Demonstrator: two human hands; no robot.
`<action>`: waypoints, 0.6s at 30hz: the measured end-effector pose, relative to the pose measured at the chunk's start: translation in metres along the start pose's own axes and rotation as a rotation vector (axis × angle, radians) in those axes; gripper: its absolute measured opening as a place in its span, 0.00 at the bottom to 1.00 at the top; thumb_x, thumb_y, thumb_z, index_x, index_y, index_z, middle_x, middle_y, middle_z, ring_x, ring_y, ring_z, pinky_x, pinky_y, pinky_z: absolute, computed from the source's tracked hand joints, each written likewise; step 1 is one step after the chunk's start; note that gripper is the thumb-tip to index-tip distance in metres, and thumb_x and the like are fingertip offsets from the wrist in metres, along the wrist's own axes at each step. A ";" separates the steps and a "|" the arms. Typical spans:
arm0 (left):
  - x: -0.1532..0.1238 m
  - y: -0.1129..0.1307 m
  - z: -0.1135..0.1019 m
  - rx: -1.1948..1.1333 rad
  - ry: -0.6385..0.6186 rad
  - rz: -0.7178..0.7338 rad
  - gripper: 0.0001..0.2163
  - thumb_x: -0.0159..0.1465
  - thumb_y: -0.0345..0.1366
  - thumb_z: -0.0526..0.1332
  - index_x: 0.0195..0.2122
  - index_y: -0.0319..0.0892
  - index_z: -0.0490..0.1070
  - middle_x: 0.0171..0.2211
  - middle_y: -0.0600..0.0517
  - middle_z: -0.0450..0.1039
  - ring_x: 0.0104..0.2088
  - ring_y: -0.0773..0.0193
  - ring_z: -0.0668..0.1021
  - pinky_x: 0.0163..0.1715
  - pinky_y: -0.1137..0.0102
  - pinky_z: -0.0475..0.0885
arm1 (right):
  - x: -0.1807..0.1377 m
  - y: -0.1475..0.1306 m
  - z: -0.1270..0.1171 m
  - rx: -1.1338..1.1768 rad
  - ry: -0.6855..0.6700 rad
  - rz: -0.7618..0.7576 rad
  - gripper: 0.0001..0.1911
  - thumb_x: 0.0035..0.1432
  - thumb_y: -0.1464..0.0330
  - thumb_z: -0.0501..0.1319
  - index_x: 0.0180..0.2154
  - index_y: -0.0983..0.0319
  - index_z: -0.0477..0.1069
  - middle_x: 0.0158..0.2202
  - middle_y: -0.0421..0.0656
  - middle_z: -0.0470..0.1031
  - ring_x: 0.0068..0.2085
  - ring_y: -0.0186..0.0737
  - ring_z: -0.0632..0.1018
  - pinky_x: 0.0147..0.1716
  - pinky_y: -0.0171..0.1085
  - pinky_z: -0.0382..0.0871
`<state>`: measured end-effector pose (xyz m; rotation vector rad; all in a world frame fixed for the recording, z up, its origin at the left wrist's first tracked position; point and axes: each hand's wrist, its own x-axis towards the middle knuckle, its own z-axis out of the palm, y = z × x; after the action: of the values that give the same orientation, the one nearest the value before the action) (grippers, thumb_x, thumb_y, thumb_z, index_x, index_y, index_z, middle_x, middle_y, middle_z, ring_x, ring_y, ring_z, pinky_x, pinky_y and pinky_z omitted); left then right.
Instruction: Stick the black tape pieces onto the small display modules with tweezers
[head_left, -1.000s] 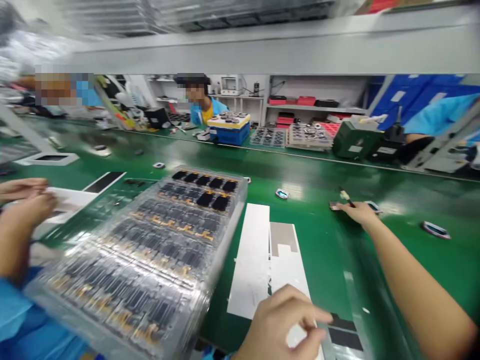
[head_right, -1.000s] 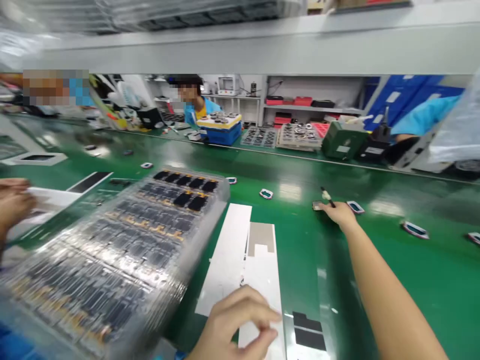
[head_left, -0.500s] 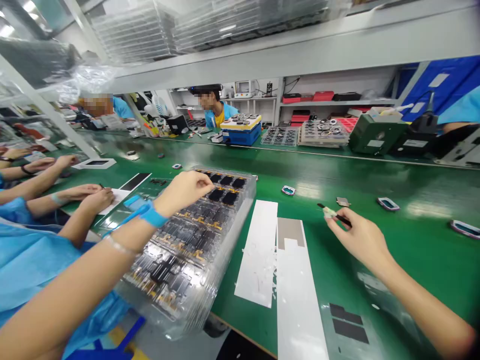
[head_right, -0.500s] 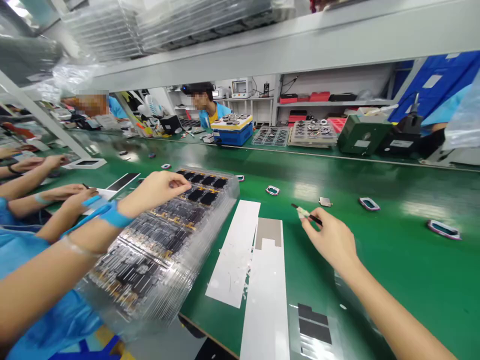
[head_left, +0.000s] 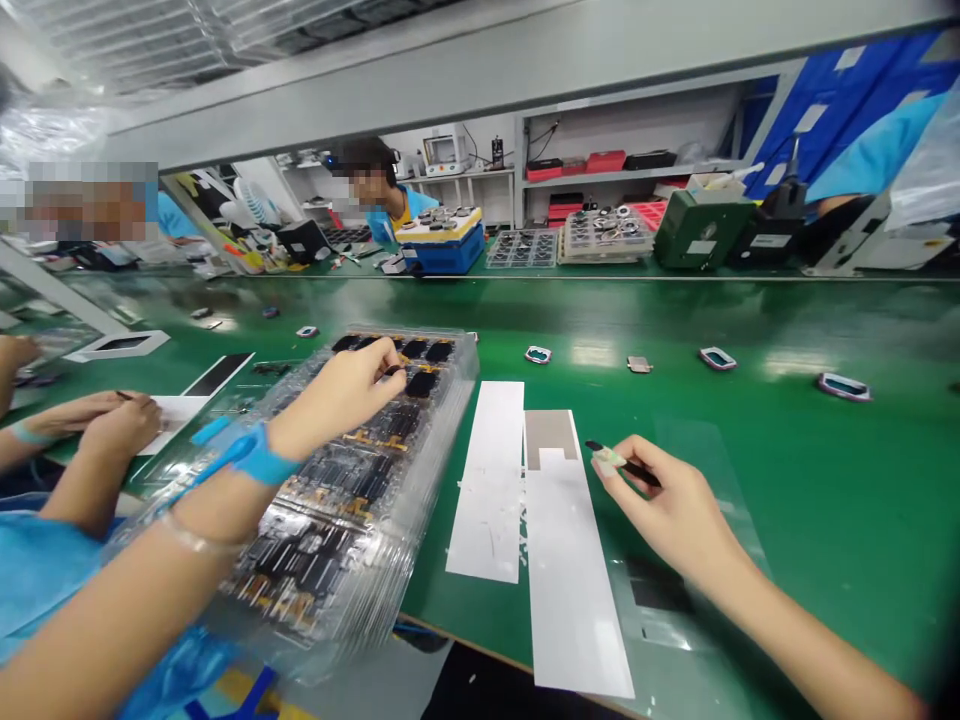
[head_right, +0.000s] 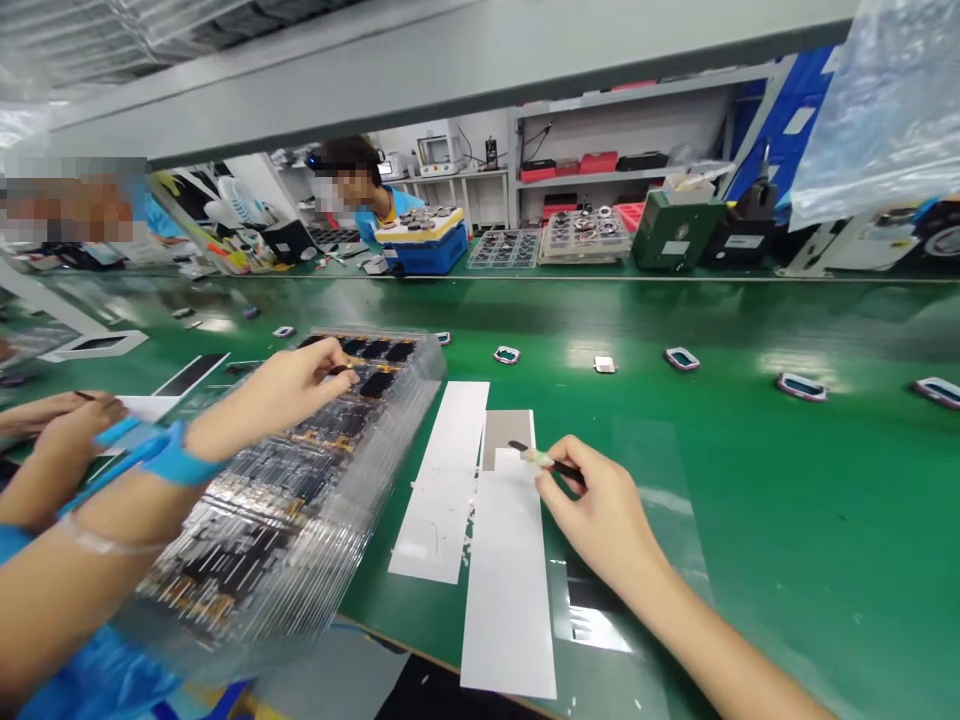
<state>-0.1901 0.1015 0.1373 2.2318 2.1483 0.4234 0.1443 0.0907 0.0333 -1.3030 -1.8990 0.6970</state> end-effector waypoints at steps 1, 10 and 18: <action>-0.017 0.011 -0.001 -0.040 -0.009 0.023 0.04 0.65 0.34 0.58 0.33 0.44 0.66 0.24 0.56 0.69 0.23 0.64 0.69 0.25 0.70 0.61 | -0.004 -0.006 0.001 0.045 -0.013 -0.012 0.10 0.58 0.62 0.58 0.27 0.58 0.66 0.22 0.35 0.66 0.22 0.32 0.64 0.23 0.32 0.59; -0.161 0.100 0.069 -0.941 -0.166 0.051 0.08 0.66 0.44 0.58 0.35 0.47 0.71 0.24 0.52 0.69 0.22 0.62 0.69 0.21 0.69 0.64 | -0.026 -0.020 0.002 0.235 -0.010 -0.139 0.11 0.61 0.67 0.58 0.25 0.59 0.65 0.20 0.36 0.62 0.22 0.31 0.63 0.19 0.30 0.56; -0.109 0.132 0.123 -1.237 -0.286 -0.189 0.08 0.73 0.42 0.48 0.44 0.46 0.62 0.30 0.54 0.64 0.31 0.63 0.70 0.34 0.68 0.65 | -0.026 -0.010 0.005 0.252 -0.174 -0.122 0.06 0.58 0.70 0.60 0.28 0.61 0.71 0.25 0.37 0.67 0.23 0.30 0.62 0.19 0.31 0.53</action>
<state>-0.0378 0.0090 0.0251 1.2583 1.2799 0.9798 0.1407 0.0630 0.0315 -0.9877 -1.9348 0.9773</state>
